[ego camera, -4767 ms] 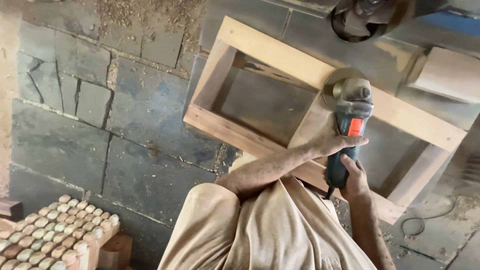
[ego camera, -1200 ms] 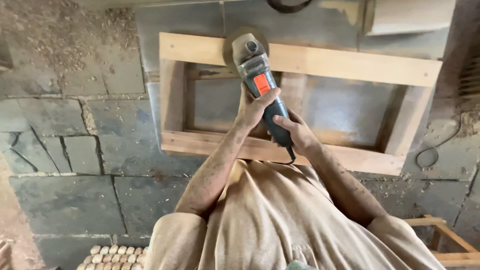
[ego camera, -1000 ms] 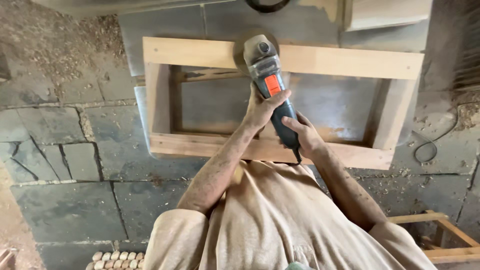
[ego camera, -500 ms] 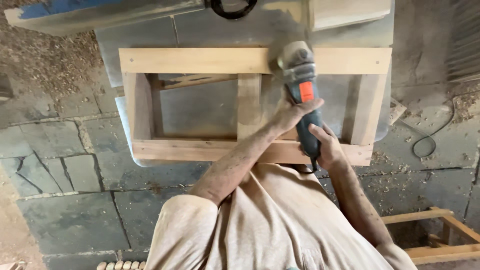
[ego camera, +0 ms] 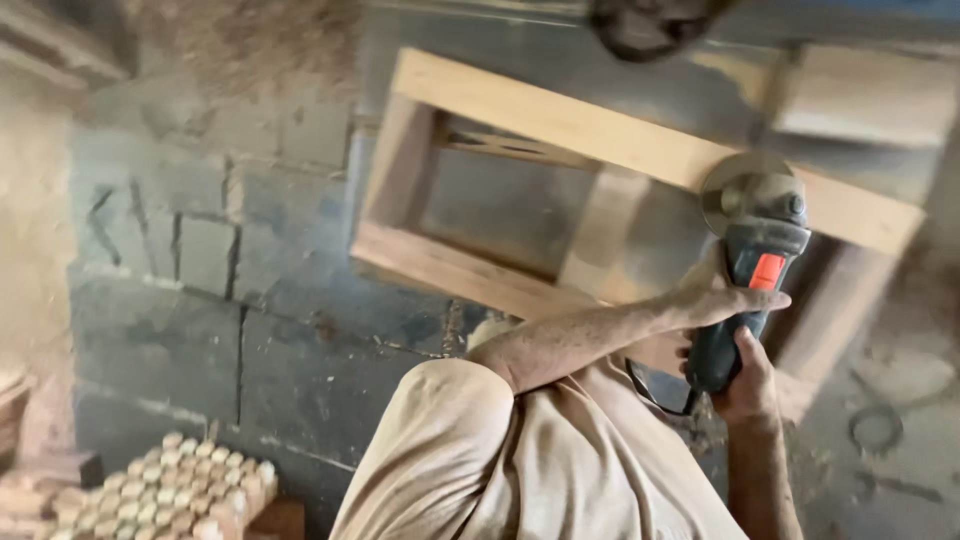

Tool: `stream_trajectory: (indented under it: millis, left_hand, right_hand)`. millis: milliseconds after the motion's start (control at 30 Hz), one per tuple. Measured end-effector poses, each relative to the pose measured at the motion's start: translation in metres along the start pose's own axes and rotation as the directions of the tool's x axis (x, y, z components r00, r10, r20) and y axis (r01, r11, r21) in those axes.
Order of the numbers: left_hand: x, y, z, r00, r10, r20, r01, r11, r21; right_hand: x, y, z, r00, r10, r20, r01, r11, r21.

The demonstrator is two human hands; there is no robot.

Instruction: The person uses an angle grinder to sand the surface of a rectangular wooden frame placed on a workbench. The camera shakes significantly throughout the process, obscuring clear views of the hands and tool interaction.

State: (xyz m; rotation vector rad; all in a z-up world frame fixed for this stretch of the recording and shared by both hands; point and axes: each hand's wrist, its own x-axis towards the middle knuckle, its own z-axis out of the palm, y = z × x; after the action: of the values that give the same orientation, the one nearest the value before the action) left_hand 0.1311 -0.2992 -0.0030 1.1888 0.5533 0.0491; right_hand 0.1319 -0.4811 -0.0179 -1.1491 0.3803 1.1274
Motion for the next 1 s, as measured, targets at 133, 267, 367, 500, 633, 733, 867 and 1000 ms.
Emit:
stream_trajectory:
  millis: [133,267,367,500,633,733,867,1000]
  left_hand:
    - [-0.005,0.004,-0.091,0.982,-0.054,0.183,0.088,0.979,-0.186]
    - [-0.031,0.017,-0.212,0.953,0.155,-0.26,-0.23,0.929,-0.291]
    - [-0.029,0.041,-0.283,0.895,0.112,-0.432,-0.271,0.905,-0.328]
    - [-0.019,0.068,-0.323,0.894,0.054,-0.445,-0.223,0.916,-0.335]
    - [-0.016,0.086,-0.301,0.856,0.049,-0.515,-0.223,0.934,-0.281]
    - [-0.01,0.085,-0.261,0.852,0.117,-0.511,-0.238,0.955,-0.179]
    - [0.0,0.08,-0.204,0.881,0.08,-0.467,-0.19,0.963,-0.194]
    - [0.002,0.073,-0.152,0.904,0.057,-0.424,-0.183,0.947,-0.263]
  right_hand:
    - [0.032,0.011,0.081,1.0,0.025,0.017,-0.021,0.969,-0.248]
    - [0.088,0.014,0.189,0.969,0.104,0.226,-0.005,0.917,-0.398]
    - [0.129,0.008,0.271,0.944,0.223,0.243,-0.061,0.842,-0.535]
    - [0.147,-0.005,0.328,0.916,0.277,0.288,-0.06,0.808,-0.586]
    - [0.133,-0.024,0.321,0.938,0.261,0.228,-0.076,0.797,-0.599]
    - [0.121,-0.041,0.287,0.947,0.248,0.205,-0.08,0.799,-0.596]
    - [0.1,-0.062,0.235,0.963,0.224,0.153,-0.098,0.815,-0.572]
    - [0.08,-0.079,0.193,0.965,0.23,0.128,-0.122,0.822,-0.556]
